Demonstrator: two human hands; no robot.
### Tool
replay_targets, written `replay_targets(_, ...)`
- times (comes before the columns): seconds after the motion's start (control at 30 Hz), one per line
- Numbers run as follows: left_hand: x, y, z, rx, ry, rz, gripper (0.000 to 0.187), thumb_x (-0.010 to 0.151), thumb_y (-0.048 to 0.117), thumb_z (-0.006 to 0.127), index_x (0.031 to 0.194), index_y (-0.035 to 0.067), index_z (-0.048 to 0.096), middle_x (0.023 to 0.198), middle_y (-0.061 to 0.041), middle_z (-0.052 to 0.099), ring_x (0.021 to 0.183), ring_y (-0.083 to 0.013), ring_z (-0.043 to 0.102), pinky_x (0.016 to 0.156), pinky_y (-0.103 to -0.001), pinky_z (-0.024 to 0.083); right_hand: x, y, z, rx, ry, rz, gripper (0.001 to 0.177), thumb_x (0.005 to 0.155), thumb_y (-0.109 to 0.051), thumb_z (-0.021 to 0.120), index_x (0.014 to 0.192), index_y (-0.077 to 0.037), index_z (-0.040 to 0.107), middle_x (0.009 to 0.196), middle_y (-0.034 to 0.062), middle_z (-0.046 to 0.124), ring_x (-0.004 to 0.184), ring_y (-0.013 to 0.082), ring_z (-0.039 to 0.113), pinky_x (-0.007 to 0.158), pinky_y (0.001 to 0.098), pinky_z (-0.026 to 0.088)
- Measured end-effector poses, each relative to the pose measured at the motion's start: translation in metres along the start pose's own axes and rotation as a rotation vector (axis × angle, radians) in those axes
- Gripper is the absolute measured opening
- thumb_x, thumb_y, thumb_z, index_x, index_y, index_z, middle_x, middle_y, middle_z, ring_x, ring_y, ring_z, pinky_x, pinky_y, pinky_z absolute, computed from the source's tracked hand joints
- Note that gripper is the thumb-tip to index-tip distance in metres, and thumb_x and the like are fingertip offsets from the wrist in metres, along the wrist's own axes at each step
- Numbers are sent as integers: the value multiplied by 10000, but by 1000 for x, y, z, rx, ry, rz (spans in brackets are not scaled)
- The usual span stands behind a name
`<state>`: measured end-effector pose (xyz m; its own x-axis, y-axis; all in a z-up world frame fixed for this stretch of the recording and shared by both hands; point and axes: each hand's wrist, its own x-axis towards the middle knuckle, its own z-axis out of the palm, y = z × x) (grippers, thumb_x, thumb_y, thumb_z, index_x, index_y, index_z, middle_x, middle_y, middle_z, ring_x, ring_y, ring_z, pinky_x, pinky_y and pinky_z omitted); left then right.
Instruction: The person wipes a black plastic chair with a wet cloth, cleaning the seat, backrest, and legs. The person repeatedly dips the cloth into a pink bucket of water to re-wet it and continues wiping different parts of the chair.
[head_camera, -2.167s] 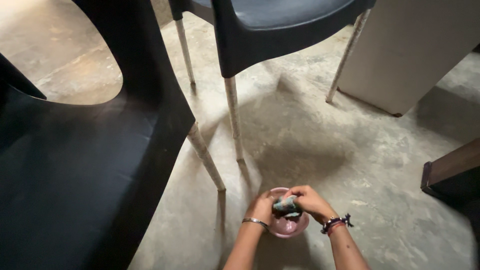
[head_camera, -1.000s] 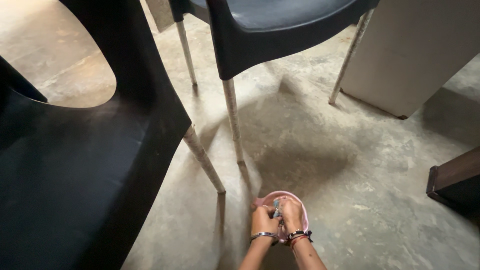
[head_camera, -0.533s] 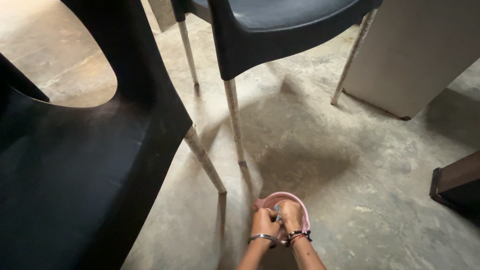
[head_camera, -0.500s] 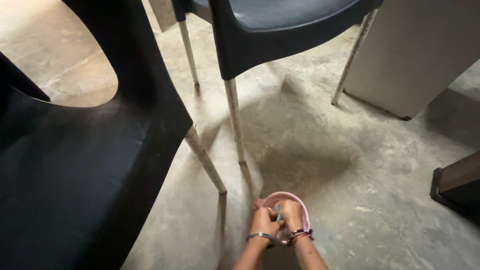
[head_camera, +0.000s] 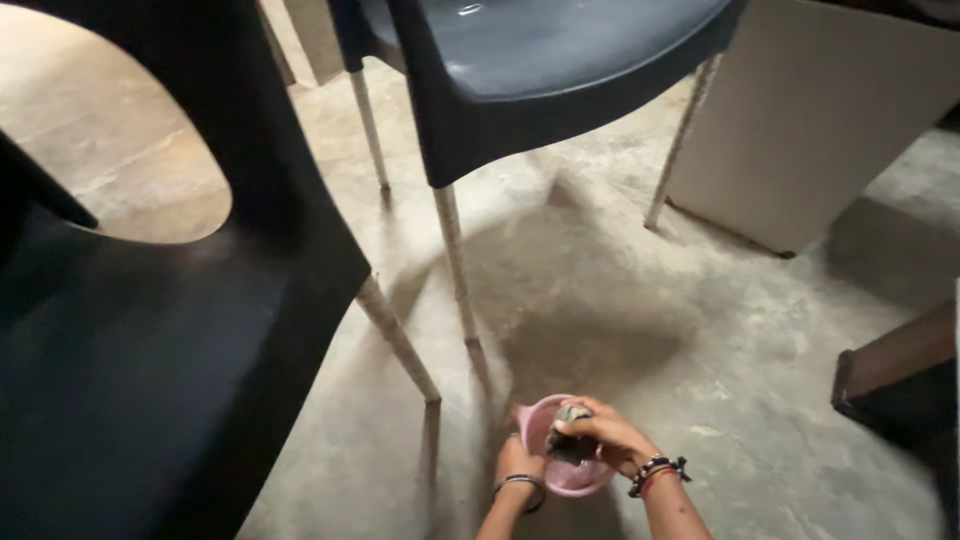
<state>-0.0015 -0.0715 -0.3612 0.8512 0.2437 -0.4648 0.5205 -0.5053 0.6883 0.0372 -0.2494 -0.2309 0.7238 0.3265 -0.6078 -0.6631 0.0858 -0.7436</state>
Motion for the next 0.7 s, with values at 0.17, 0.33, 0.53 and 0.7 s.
replay_targets(0.17, 9, 44, 35, 58, -108, 8, 428, 799, 134, 674, 1217, 48, 645, 1137, -279, 689, 1130, -405, 665, 991, -451, 530, -17, -23, -59, 2, 74, 21, 618, 704, 119, 653, 1270, -126, 621, 1048, 81, 713, 952, 217, 721, 796, 365, 621)
replay_targets(0.33, 5, 104, 87, 41, -154, 105, 377, 867, 194, 659, 1207, 33, 668, 1137, -297, 679, 1128, -433, 647, 983, -474, 510, -4, -36, -138, -88, 248, 99, 510, 780, 131, 620, 1237, -89, 675, 1068, 85, 707, 964, 218, 681, 805, 374, 590)
replay_targets(0.53, 10, 136, 131, -42, -223, 277, 656, 827, 122, 700, 1445, 83, 482, 1177, -274, 676, 1114, -410, 667, 956, -450, 533, 11, -31, -210, -182, 277, 116, 399, 766, 115, 621, 1133, -14, 709, 1002, 100, 718, 915, 227, 691, 773, 364, 603)
replay_targets(0.7, 8, 143, 120, -80, -407, 326, 697, 858, 240, 777, 1470, 127, 464, 1234, -211, 693, 1157, -346, 675, 994, -411, 513, 7, -29, -217, -275, 278, 41, 284, 749, 35, 724, 1028, -2, 757, 844, 89, 715, 707, 203, 619, 601, 337, 493)
